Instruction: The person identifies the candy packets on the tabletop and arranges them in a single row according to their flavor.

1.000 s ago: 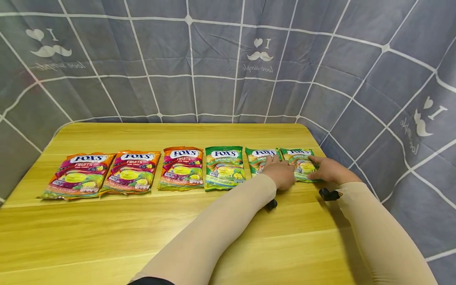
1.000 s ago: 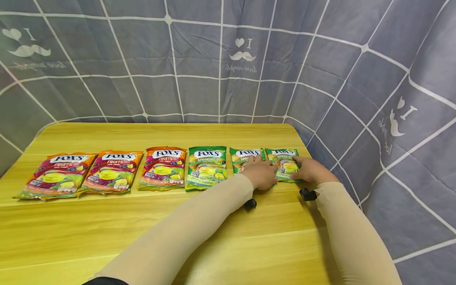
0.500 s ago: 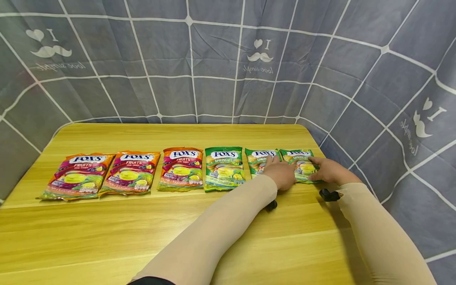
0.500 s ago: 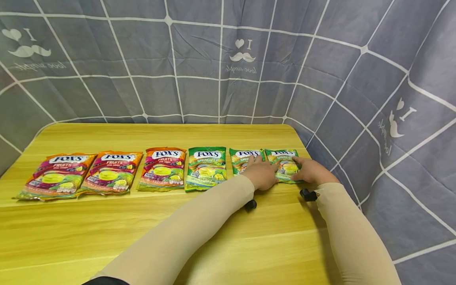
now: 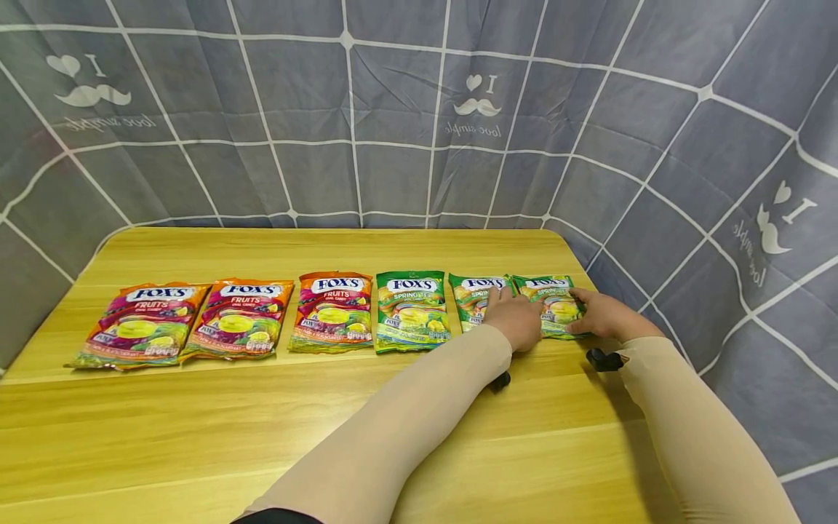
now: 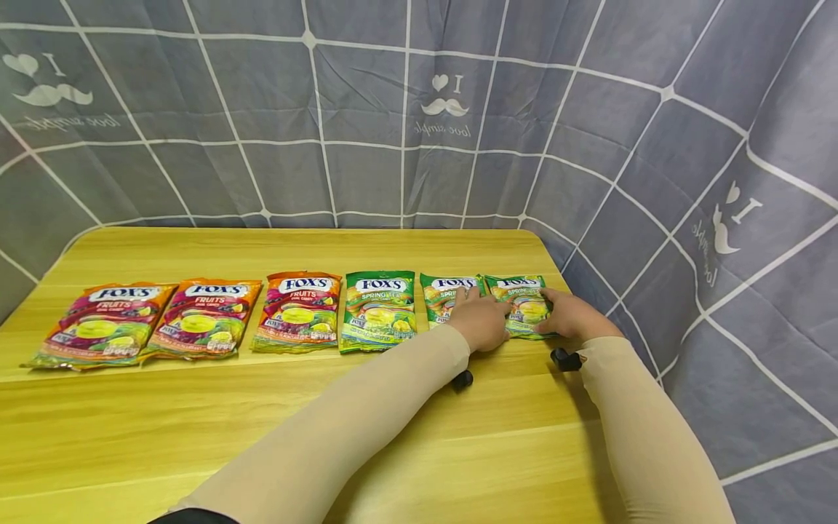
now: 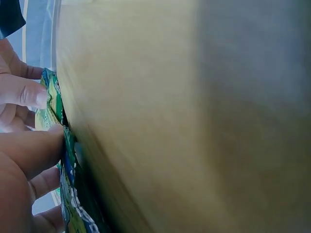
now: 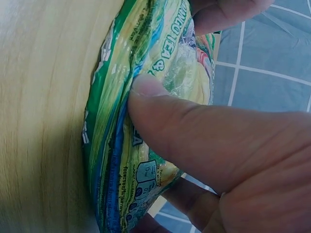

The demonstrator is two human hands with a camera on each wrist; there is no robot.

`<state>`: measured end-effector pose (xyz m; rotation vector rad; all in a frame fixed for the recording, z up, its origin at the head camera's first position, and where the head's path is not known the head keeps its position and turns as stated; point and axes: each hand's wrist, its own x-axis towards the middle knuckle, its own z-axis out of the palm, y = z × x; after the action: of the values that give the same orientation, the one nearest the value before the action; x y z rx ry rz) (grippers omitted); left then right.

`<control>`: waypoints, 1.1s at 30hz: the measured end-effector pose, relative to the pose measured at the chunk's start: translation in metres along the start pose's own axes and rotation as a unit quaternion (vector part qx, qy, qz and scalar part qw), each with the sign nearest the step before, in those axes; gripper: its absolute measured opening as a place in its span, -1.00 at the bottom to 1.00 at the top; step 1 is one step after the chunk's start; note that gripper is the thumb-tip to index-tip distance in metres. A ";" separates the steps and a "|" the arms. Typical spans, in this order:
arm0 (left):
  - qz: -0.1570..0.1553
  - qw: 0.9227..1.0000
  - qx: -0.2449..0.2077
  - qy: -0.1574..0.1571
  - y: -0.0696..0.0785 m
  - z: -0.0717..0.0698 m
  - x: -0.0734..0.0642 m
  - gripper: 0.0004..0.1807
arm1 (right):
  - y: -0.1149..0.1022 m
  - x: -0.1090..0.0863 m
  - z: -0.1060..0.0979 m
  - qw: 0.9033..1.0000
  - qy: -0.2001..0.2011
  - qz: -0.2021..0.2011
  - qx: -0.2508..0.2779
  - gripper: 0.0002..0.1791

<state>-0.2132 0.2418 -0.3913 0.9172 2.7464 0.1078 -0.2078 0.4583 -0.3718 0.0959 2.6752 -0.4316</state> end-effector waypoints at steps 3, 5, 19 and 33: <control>0.002 1.000 -0.002 0.002 -0.002 -0.001 -0.001 -0.36 | -0.001 0.000 -0.001 1.000 0.000 0.003 -0.006 0.16; 0.002 1.000 -0.005 0.004 -0.003 -0.002 -0.002 -0.38 | -0.001 0.000 -0.001 1.000 -0.001 0.003 -0.011 0.16; -0.009 1.000 -0.010 0.013 -0.001 0.001 0.002 -0.42 | -0.003 -0.002 -0.001 1.000 0.002 0.000 -0.025 0.13; -0.009 1.000 -0.008 0.020 -0.001 0.001 0.000 -0.38 | 0.009 -0.001 0.000 1.000 0.003 -0.017 -0.007 0.12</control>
<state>-0.2138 0.2414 -0.3922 0.8964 2.7846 0.1456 -0.2057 0.4670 -0.3734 0.0483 2.6883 -0.4237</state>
